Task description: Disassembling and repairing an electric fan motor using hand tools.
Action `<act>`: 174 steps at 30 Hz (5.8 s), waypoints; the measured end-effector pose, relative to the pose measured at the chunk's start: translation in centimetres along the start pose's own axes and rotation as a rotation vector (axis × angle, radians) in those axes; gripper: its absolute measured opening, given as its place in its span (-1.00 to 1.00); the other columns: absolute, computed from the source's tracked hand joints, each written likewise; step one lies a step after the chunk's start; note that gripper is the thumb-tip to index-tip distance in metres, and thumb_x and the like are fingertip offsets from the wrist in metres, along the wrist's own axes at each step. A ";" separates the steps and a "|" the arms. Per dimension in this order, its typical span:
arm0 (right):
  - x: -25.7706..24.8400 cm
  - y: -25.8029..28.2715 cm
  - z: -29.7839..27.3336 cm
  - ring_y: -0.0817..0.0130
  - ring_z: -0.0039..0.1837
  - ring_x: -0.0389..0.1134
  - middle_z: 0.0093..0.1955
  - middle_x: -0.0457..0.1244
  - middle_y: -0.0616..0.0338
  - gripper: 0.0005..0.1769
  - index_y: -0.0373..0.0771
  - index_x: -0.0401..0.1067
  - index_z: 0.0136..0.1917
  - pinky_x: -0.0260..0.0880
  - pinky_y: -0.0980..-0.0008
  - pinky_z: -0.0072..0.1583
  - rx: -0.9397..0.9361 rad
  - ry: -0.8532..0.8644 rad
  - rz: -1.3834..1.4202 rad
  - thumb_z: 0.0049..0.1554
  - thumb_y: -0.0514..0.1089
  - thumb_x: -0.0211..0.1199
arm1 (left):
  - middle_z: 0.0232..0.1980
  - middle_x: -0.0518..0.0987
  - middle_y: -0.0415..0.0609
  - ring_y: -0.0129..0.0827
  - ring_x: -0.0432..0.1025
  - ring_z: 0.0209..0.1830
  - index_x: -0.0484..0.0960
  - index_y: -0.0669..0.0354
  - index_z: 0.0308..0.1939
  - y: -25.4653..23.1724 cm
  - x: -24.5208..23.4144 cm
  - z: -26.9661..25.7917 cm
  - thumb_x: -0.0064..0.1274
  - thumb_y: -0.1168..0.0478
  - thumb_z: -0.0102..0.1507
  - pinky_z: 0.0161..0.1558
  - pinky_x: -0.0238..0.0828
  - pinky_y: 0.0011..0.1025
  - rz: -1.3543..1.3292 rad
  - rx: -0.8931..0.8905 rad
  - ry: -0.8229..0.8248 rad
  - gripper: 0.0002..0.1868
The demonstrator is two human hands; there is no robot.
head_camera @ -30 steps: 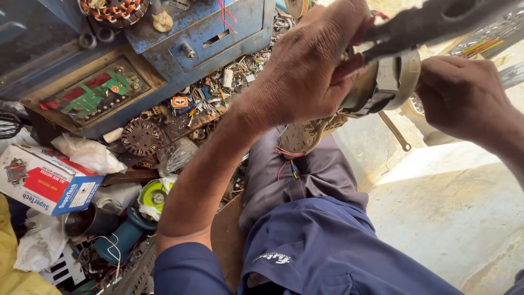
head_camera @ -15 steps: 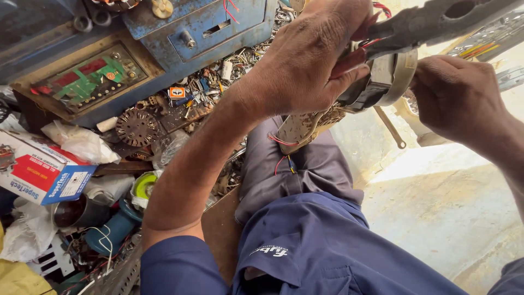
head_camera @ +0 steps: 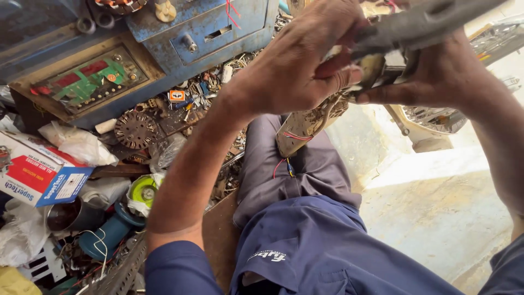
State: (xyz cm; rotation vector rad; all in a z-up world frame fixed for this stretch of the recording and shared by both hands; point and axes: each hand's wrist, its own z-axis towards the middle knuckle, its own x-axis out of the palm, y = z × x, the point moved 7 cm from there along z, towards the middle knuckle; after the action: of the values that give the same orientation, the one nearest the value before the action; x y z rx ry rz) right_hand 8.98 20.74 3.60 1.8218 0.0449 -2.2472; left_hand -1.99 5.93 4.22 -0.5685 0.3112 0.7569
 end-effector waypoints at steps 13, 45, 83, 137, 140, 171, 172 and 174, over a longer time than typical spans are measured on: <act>-0.7 -2.7 -3.8 0.33 0.35 0.41 0.33 0.29 0.00 -0.37 -0.33 0.27 0.37 0.53 0.40 0.37 0.083 -0.109 0.802 0.31 0.04 0.53 | -0.24 0.41 0.02 -0.34 0.41 -0.42 0.25 0.29 0.22 -3.6 10.4 -19.2 0.06 0.29 0.43 -0.40 0.42 -0.36 -1.181 -0.891 -0.834 -0.62; 1.0 -8.2 -4.1 0.43 -0.17 0.38 -0.02 0.29 0.03 -0.49 -0.32 0.21 0.41 0.47 0.45 -0.17 0.639 -0.164 0.616 0.48 0.13 -0.18 | -0.33 0.47 0.01 -0.21 0.47 -0.43 0.40 0.19 -0.04 -1.1 19.5 -11.1 0.08 0.33 0.38 -0.34 0.41 -0.30 -0.454 -0.610 -0.446 -0.83; 4.2 -5.2 0.7 0.48 -0.50 -0.05 -0.46 0.07 0.13 -0.40 -0.26 0.33 0.18 -0.06 0.44 -0.48 0.877 0.230 0.952 0.40 0.28 -0.25 | -0.42 0.34 -0.04 -0.23 0.31 -0.52 0.46 0.24 -0.18 -2.8 3.6 -8.9 0.12 0.16 0.34 -0.47 0.26 -0.18 0.989 -0.140 -0.082 -0.77; 1.4 -1.5 -6.0 0.56 -0.44 0.32 -0.28 0.38 0.26 -0.78 -0.08 0.47 0.19 0.32 0.57 -0.40 0.335 0.519 -0.514 0.30 -0.05 0.16 | -0.10 0.55 -0.01 -0.51 0.39 -0.23 0.41 0.23 -0.17 1.8 -0.4 -2.9 0.42 0.35 0.02 -0.19 0.46 -0.49 -0.176 -0.311 -0.135 -0.53; 2.2 -1.7 -7.5 0.46 -0.29 0.41 -0.18 0.40 0.23 -0.82 -0.11 0.44 0.20 0.40 0.47 -0.27 0.226 0.368 -0.659 0.35 -0.11 0.14 | -0.15 0.56 -0.04 -0.54 0.37 -0.34 0.43 0.22 -0.14 2.3 -0.3 -3.9 0.43 0.33 0.02 -0.25 0.45 -0.53 -0.124 -0.330 -0.159 -0.52; -4.3 1.8 -3.4 -0.04 0.10 0.45 0.13 0.36 -0.22 -0.52 -0.45 0.38 0.30 0.48 0.17 0.10 0.173 -0.234 -0.080 0.16 -0.17 0.25 | -0.10 0.55 -0.01 -0.38 0.41 -0.25 0.39 0.20 -0.15 -1.0 1.3 -4.1 0.52 0.25 -0.01 -0.19 0.43 -0.46 0.022 -0.458 -0.254 -0.43; -2.9 1.0 -3.9 -0.04 0.10 0.45 0.13 0.36 -0.22 -0.52 -0.45 0.38 0.30 0.48 0.17 0.10 0.171 -0.224 -0.080 0.16 -0.17 0.25 | -0.10 0.55 -0.01 -0.38 0.41 -0.25 0.39 0.20 -0.15 -1.6 1.5 -4.3 0.52 0.25 -0.01 -0.19 0.43 -0.46 0.018 -0.464 -0.261 -0.43; 0.4 -2.1 -5.1 0.21 0.23 0.38 0.29 0.31 -0.01 -0.48 -0.33 0.26 0.44 0.42 0.41 0.31 0.257 -0.224 0.775 0.37 0.05 0.07 | 0.02 0.55 -0.03 -0.35 0.49 -0.13 0.37 0.17 -0.11 -3.3 1.7 -4.5 0.53 0.22 0.00 -0.08 0.48 -0.47 0.123 -0.397 -0.306 -0.39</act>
State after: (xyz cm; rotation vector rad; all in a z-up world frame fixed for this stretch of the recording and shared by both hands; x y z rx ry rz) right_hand 13.33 23.57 1.84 1.3284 -0.8654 -1.9024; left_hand 1.23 2.31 1.04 -0.7985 -0.0932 1.0200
